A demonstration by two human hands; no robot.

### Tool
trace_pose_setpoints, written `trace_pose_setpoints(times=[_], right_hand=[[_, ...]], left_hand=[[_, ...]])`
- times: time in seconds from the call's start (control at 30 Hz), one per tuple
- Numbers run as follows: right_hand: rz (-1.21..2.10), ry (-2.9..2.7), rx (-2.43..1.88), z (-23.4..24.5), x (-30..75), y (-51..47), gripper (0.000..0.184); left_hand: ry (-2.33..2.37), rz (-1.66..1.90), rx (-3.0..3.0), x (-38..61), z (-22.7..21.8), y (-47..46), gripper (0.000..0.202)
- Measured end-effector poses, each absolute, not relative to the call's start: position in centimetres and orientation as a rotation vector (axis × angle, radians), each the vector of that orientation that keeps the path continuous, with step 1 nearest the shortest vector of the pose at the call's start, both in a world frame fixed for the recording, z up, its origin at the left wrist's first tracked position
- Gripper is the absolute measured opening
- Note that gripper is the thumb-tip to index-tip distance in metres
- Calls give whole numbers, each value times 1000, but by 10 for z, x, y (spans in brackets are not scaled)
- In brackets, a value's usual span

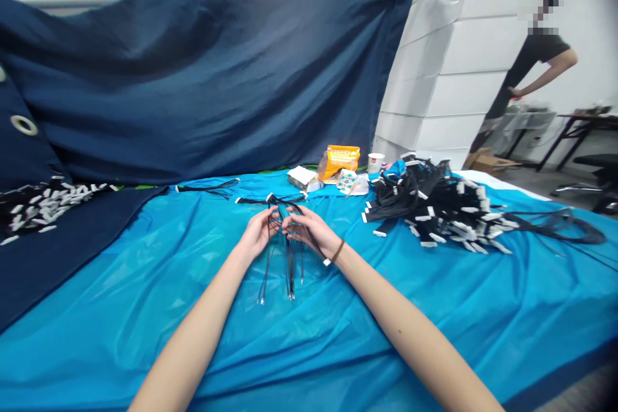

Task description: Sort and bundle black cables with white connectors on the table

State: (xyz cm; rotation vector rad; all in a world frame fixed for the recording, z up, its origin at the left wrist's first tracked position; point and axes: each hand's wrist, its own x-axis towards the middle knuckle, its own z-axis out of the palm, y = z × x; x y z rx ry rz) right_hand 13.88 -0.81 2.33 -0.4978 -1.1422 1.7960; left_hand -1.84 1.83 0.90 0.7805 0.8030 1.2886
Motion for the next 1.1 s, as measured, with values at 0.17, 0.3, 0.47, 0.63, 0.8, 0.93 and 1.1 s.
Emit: trace_pose_setpoints(times=[0.17,0.3,0.47,0.63,0.8,0.93,1.1], right_hand=[[1654,-1266,-683,19,138,-4,13],[1630,-1302,-761,19,140,-2,13],[1607,-1281,-808,21,143,-1,11],[1604,-1284,-813,21,144,-1,10],[1607,-1291,-799,21,143,-1,10],[1604,-1294,-803,21,144,0,13],[1598,-1326,-828,21,144,0,17]], left_hand=[[1023,1214,907,-19,1,19,16],[1197,1175,1016,-19,-1,18,16],[1326,1214,1081,-22,-1,19,16],[1108,1229,789,-25,6,20,13],[1063,1262,770,-23,9,18,13],[1062,1312,780,-23,8,18,15],[934,1395,707,-24,11,18,13]])
